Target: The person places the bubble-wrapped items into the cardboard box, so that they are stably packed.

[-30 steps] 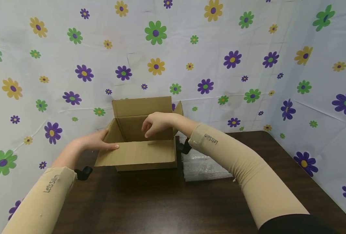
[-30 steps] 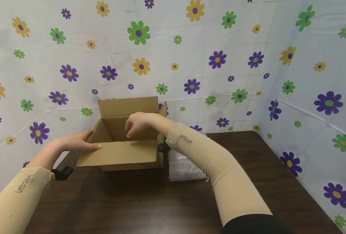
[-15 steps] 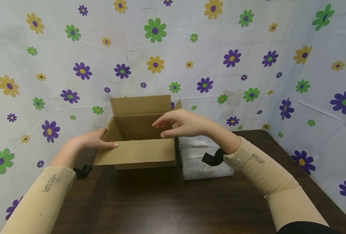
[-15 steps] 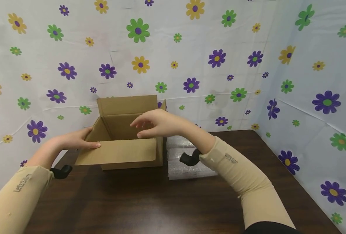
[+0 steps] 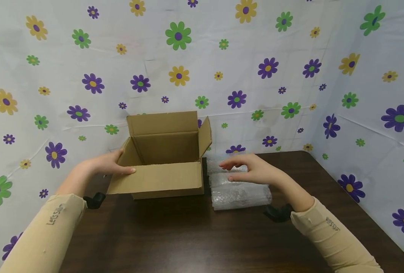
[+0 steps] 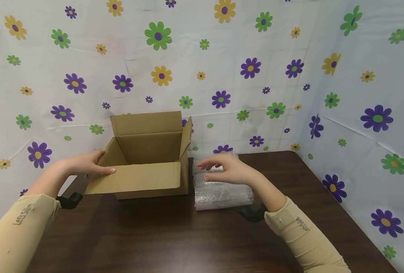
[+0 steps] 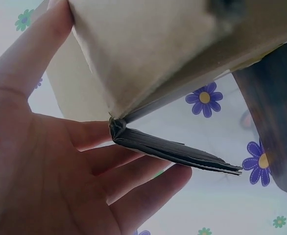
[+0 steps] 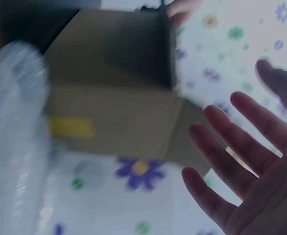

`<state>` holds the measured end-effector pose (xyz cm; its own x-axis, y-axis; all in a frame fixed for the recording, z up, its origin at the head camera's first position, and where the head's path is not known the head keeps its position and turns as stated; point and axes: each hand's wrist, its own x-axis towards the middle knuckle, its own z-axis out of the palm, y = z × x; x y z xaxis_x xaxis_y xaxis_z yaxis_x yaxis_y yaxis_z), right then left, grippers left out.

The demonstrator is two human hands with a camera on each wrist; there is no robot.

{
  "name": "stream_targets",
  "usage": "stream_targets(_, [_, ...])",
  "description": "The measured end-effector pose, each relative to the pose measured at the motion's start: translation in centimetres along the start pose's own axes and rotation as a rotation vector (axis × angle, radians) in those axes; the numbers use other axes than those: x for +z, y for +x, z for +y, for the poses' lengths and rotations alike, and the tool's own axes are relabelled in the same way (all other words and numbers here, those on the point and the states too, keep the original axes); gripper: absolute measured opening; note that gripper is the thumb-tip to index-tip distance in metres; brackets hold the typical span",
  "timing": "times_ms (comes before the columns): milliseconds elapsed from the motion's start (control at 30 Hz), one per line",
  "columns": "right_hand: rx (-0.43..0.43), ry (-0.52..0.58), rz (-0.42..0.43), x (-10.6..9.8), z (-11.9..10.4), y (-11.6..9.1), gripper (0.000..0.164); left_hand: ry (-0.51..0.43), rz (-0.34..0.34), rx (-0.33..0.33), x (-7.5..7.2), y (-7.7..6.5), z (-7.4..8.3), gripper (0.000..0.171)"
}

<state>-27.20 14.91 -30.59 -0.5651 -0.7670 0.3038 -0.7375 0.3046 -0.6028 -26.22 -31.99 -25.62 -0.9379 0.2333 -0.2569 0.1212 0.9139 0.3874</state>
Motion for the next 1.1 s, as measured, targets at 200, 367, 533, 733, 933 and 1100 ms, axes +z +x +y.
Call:
stream_targets(200, [0.102, 0.002, -0.013, 2.0, 5.8, -1.0, 0.059, 0.011, 0.016, 0.000, 0.0, -0.2, -0.2, 0.111])
stream_targets(367, [0.150, 0.072, 0.019, 3.3, 8.5, -1.7, 0.058, 0.016, 0.029, 0.003, 0.1, -0.2, -0.5, 0.111])
stream_targets(533, [0.169, 0.107, 0.038, 4.2, 9.4, -2.6, 0.056, 0.004, 0.042, 0.001, 0.0, -0.7, -0.7, 0.108])
stream_targets(733, [0.206, 0.097, 0.042, 4.5, 10.0, -3.1, 0.058, -0.024, 0.096, 0.026, 0.4, -1.2, -0.9, 0.106])
stream_targets(933, [0.255, 0.069, 0.014, 4.4, 10.6, -3.7, 0.057, -0.038, 0.162, 0.065, 1.4, -0.8, -1.4, 0.103])
stream_targets(1100, [0.255, 0.050, -0.003, 4.3, 10.6, -3.8, 0.055, -0.043, 0.209, 0.062, 2.1, -0.7, -1.7, 0.101])
